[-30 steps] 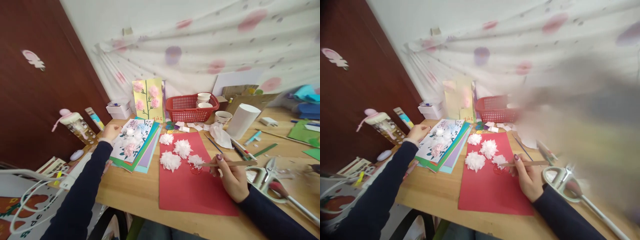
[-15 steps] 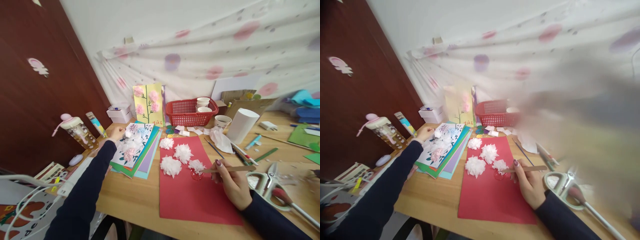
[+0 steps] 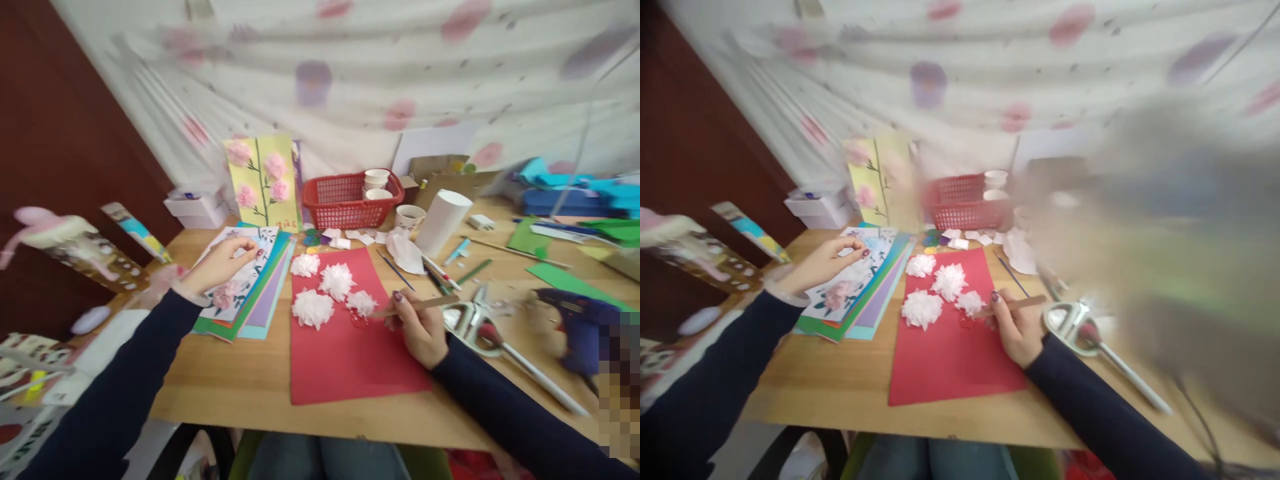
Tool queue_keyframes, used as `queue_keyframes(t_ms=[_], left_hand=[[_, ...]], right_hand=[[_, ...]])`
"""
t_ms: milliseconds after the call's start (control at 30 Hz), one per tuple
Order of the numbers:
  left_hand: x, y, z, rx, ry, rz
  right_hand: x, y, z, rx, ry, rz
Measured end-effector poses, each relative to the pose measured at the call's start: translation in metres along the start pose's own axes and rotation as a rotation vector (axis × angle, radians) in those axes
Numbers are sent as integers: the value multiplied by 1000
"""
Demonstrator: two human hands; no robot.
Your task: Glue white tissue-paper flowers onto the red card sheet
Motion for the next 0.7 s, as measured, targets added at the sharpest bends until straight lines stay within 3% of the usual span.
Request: queue_keyframes(t_ms=[133,200,300,433,700], left_hand=[[53,72,25,141,-438,84],[79,97,34,202,-534,79],[114,116,36,310,-522,22],[147,116,23,320,-474,-36],[162,107,11,368,-380,-68]], right_hand=[[3,-2,2,16,-33,42],[5,-6,2,17,-44,69],[5,-11,1,20,-14,70],[3,-13,1,10,16,64],[13,-21,-3,-124,-97,201]])
Point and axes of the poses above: each hand's wrist, its own z-axis away from the middle knuckle, its own x-axis out of the palm, y = z × x, the point moved 4 cm from there along -z, towards the middle knuckle, and after that the axes turned 3 degrees about -z, right-handed, at the moved point
